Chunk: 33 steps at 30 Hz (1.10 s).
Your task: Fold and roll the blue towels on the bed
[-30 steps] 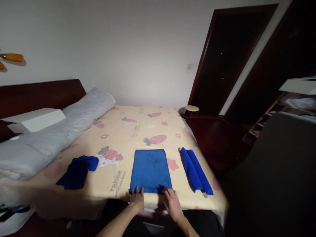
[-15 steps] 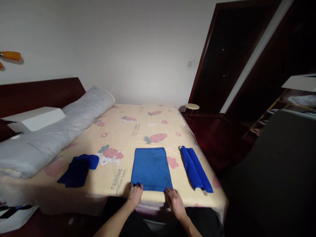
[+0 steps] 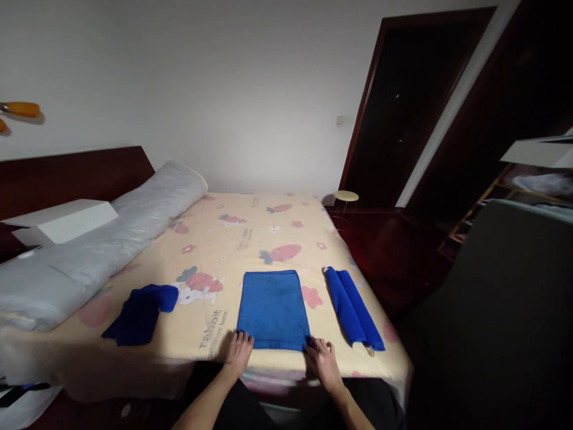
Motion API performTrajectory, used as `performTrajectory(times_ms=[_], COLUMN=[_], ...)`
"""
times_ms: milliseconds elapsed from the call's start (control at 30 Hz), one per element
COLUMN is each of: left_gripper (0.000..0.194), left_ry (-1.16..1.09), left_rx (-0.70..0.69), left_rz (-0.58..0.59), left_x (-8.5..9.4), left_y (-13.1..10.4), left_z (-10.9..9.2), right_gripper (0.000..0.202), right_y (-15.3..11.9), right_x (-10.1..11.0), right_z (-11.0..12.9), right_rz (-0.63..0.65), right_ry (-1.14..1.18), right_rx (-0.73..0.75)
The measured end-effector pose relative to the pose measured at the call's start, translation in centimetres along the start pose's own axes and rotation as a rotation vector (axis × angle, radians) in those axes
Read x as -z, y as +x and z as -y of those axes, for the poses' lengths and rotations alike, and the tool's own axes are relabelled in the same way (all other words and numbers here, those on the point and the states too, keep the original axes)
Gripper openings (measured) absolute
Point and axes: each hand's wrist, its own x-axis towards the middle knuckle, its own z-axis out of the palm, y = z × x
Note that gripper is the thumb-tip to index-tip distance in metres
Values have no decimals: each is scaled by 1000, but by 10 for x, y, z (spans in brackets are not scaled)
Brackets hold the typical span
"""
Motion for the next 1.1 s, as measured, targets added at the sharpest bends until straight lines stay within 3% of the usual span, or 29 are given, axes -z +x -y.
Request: performTrajectory(times_ms=[133,367,633,833,1100], left_gripper=[46,48,39,38,27], left_ry=[-18,-74,-89,-133,-245], left_rx=[-5,-89,-70,-56,-54], left_rz=[-15,-31,-57,-64,45], left_x=[3,11,6,12,21], left_y=[1,-5,-2,0,4], left_z=[15,39,42,45,50], right_gripper=[48,41,45,39,39], right_y=[2,-2,-6,6,22], right_x=[0,3,2,11,24], right_z=[-4,-9,-10,-6,-32], right_rz=[26,13,-19,10,296], right_ry=[43,9,-7,78,181], right_rx=[14,51,79,-14,-227])
